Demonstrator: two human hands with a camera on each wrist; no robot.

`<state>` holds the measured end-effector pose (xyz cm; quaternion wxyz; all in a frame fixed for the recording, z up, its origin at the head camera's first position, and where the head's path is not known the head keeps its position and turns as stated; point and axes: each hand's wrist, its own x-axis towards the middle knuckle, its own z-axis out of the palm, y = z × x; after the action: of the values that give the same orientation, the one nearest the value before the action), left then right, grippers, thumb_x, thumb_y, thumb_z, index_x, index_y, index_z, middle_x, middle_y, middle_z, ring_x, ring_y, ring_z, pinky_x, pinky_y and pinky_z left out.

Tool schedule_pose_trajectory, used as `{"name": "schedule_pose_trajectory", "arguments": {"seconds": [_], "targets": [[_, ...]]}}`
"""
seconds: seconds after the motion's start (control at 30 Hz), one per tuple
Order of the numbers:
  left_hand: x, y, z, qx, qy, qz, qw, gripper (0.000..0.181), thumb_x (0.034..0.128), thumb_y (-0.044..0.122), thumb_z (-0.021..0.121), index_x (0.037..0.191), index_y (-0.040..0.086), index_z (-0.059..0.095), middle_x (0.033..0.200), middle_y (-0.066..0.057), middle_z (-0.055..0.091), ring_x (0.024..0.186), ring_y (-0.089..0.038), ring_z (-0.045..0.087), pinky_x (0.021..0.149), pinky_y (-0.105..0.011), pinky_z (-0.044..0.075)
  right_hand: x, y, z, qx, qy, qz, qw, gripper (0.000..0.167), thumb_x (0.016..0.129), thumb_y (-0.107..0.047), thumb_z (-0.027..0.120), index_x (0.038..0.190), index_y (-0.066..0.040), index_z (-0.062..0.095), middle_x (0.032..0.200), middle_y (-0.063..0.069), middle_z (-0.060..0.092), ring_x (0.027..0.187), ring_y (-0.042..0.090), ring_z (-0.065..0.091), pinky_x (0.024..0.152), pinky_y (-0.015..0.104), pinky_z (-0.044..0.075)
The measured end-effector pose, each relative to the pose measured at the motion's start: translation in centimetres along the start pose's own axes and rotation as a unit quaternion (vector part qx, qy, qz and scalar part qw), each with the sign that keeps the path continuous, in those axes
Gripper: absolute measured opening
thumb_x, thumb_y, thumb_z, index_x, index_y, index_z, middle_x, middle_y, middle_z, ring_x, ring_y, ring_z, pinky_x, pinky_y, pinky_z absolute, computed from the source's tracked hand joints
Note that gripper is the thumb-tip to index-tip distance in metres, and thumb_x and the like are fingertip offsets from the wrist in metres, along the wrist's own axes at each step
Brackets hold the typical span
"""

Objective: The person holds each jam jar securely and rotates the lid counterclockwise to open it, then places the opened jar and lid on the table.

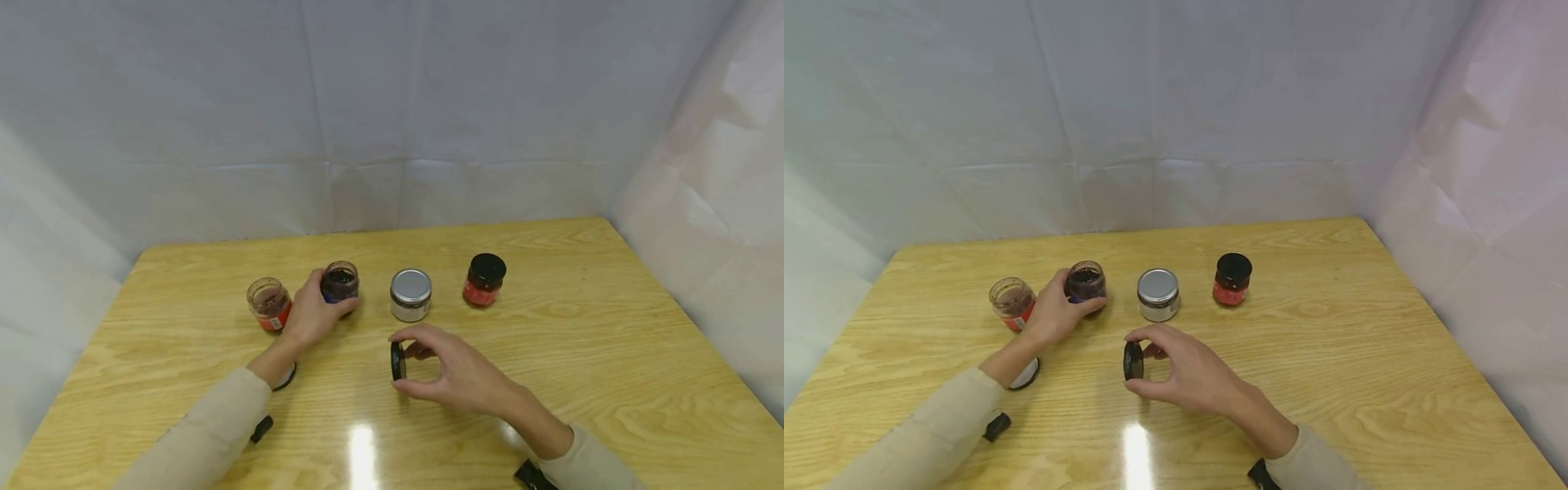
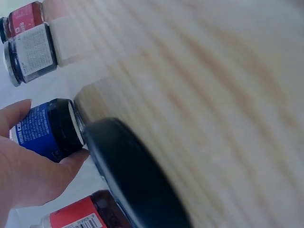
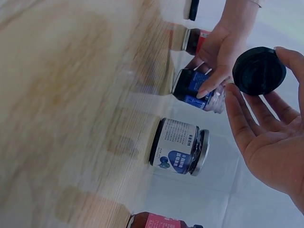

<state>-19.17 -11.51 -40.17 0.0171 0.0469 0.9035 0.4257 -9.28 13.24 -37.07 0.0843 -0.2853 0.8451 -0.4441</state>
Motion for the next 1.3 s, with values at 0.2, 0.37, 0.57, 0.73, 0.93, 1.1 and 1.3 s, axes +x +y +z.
{"name": "schedule_pose_trajectory", "arguments": {"seconds": [0.2, 0.37, 0.57, 0.73, 0.93, 1.1, 1.3], "targets": [[0.0, 0.0, -0.3, -0.001, -0.006, 0.0, 1.0, 0.076, 0.0845, 0.038, 0.072, 0.141, 0.005, 0.035, 0.127, -0.018, 0.052, 0.113, -0.034, 0.052, 0.091, -0.049, 0.043, 0.2, 0.0, 0.1, -0.01, 0.004, -0.004, 0.9999, 0.053, 0.084, -0.038, 0.073, 0.13, -0.021, 0.054, 0.12, -0.014, 0.055, 0.104, 0.016, 0.059, 0.09, 0.031, 0.047], [0.0, 0.1, -0.3, 0.002, -0.017, -0.002, 0.9999, 0.077, 0.0841, 0.039, 0.072, 0.142, 0.004, 0.034, 0.127, -0.018, 0.052, 0.113, -0.033, 0.052, 0.092, -0.048, 0.043, 0.4, 0.0, 0.1, -0.008, 0.004, -0.001, 1.0, 0.054, 0.084, -0.039, 0.073, 0.13, -0.02, 0.053, 0.12, -0.013, 0.055, 0.104, 0.016, 0.059, 0.09, 0.035, 0.048], [-0.5, 0.0, -0.5, 0.0, -0.033, -0.015, 0.9994, 0.09, 0.082, 0.039, 0.074, 0.147, 0.003, 0.024, 0.132, -0.022, 0.049, 0.118, -0.036, 0.05, 0.095, -0.05, 0.04, 0.6, 0.0, 0.2, -0.007, 0.002, 0.006, 1.0, 0.056, 0.084, -0.037, 0.073, 0.131, -0.018, 0.053, 0.122, -0.011, 0.055, 0.105, 0.017, 0.059, 0.091, 0.034, 0.047], [-2.0, -0.2, -0.9, -0.008, -0.046, -0.03, 0.9985, 0.1, 0.0821, 0.041, 0.073, 0.15, 0.001, 0.012, 0.138, -0.026, 0.043, 0.123, -0.039, 0.045, 0.096, -0.052, 0.04, 0.8, 0.1, 0.2, -0.002, 0.004, 0.008, 1.0, 0.056, 0.083, -0.034, 0.075, 0.131, -0.016, 0.053, 0.121, -0.009, 0.056, 0.105, 0.019, 0.059, 0.091, 0.031, 0.046], [-4.4, -0.4, -1.5, -0.055, -0.028, -0.031, 0.9976, 0.094, 0.0854, 0.039, 0.071, 0.149, -0.002, 0.014, 0.143, -0.024, 0.036, 0.129, -0.038, 0.039, 0.1, -0.049, 0.038, 1.1, 0.4, 0.3, 0.021, 0.003, -0.002, 0.9998, 0.055, 0.083, -0.03, 0.075, 0.131, -0.015, 0.051, 0.125, 0.001, 0.056, 0.108, 0.017, 0.059, 0.093, 0.029, 0.045], [-6.1, -0.4, -1.7, -0.04, -0.02, 0.016, 0.9989, 0.077, 0.0877, 0.038, 0.069, 0.143, -0.002, 0.032, 0.141, -0.02, 0.042, 0.125, -0.036, 0.044, 0.096, -0.046, 0.043, 1.6, 0.8, 0.5, 0.034, 0.0, -0.002, 0.9994, 0.054, 0.084, -0.03, 0.075, 0.13, -0.014, 0.052, 0.126, 0.004, 0.056, 0.11, 0.014, 0.056, 0.094, 0.03, 0.045], [-7.9, -0.7, -2.0, 0.068, -0.009, 0.071, 0.9951, 0.07, 0.088, 0.049, 0.064, 0.139, 0.006, 0.044, 0.136, -0.015, 0.048, 0.118, -0.035, 0.05, 0.09, -0.051, 0.045, 2.6, 1.1, 1.1, 0.038, -0.002, -0.013, 0.9992, 0.054, 0.083, -0.027, 0.076, 0.129, -0.01, 0.053, 0.125, 0.004, 0.056, 0.109, 0.017, 0.057, 0.093, 0.031, 0.046]]}}
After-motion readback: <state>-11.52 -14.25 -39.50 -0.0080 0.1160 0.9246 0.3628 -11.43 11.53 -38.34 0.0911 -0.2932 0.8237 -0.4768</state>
